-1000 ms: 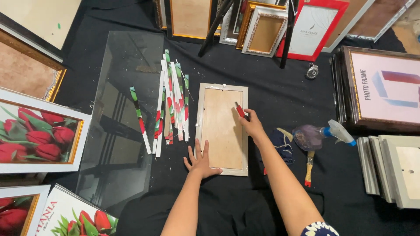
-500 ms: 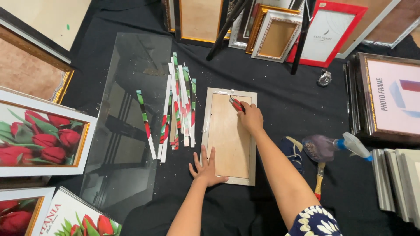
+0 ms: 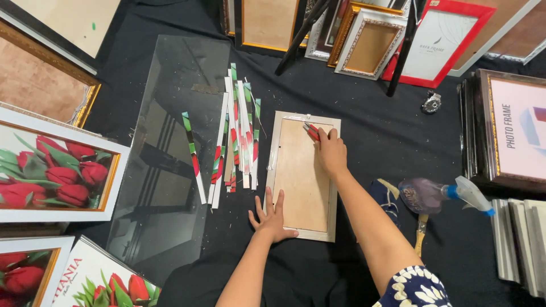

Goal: The person assembles a photo frame by removing the backboard, peeling off protective plastic, and brushing the surface. They handle the frame, backboard, and tools on a table covered with a black cloth.

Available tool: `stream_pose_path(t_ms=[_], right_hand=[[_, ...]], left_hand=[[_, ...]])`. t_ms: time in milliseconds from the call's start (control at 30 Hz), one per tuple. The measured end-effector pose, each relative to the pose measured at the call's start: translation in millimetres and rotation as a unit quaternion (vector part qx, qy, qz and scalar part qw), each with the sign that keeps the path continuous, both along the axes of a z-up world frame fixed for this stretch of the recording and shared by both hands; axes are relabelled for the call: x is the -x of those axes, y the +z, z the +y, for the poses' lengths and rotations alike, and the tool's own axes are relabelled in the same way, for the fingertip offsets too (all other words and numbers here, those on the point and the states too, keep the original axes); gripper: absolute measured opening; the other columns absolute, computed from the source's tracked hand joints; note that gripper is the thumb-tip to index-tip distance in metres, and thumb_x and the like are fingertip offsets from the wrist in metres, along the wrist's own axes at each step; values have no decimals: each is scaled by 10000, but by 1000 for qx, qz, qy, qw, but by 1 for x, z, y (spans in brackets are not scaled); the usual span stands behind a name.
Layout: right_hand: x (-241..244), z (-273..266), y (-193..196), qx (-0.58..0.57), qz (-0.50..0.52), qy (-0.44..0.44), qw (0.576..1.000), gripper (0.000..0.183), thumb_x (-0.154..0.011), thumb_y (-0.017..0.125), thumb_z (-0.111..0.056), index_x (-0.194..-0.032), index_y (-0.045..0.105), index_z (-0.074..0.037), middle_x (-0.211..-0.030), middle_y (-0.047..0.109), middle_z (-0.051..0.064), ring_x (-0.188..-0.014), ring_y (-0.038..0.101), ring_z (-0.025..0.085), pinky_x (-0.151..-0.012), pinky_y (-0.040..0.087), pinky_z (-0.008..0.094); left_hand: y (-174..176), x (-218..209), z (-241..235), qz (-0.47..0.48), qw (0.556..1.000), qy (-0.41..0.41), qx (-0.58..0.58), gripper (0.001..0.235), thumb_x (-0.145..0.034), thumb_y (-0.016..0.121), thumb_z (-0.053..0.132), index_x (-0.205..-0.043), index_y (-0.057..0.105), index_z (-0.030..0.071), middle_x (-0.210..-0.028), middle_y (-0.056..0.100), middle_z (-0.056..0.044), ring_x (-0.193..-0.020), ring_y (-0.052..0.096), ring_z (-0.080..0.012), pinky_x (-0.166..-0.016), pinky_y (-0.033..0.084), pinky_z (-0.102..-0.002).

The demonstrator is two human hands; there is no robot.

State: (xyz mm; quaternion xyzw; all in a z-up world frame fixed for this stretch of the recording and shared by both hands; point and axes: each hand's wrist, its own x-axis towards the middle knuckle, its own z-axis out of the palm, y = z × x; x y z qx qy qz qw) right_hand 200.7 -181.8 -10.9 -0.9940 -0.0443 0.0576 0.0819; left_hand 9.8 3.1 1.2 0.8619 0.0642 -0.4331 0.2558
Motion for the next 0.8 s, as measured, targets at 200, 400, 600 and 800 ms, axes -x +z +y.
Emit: stream_pose_path(t_ms=[200, 400, 600, 800], right_hand=[[1, 2, -5, -33, 26, -3, 999, 472, -1087, 454, -351, -1498, 473, -118, -1211, 536, 159, -994, 683, 428, -838, 599, 554], [-5, -6, -33, 104, -88, 50, 989, 429, -1075, 493, -351, -1449, 501, -141, -1132, 527, 97, -897, 715, 345, -697, 625, 469], [-27, -19, -74, 214, -284, 88, 930, 265, -997, 629, -345, -1200, 632, -176, -906, 565, 25, -671, 690, 247, -541, 526, 394], [-83, -41, -88, 235, -294, 112, 920, 213, -996, 664, -393, -922, 649, -194, -783, 603, 55, -774, 653, 299, -820, 444, 543]], left_hand=[[1, -1, 0, 3, 1000, 0, 0, 1328, -795, 801, 524, -1613, -234, 370, -1631, -437, -29, -1504, -326, -434, -1168, -109, -712], [1, -1, -1, 8, 1000, -4, -2, 1330, -801, 795, 540, -1608, -250, 377, -1625, -446, -28, -1500, -334, -436, -1167, -108, -709], [3, -1, -1, 8, 1000, -10, -5, 1332, -803, 792, 540, -1604, -258, 371, -1619, -452, -35, -1496, -335, -441, -1168, -102, -712], [10, -1, -1, 11, 1000, -8, -2, 1323, -804, 786, 528, -1613, -248, 357, -1622, -449, -43, -1493, -337, -453, -1166, -110, -715]])
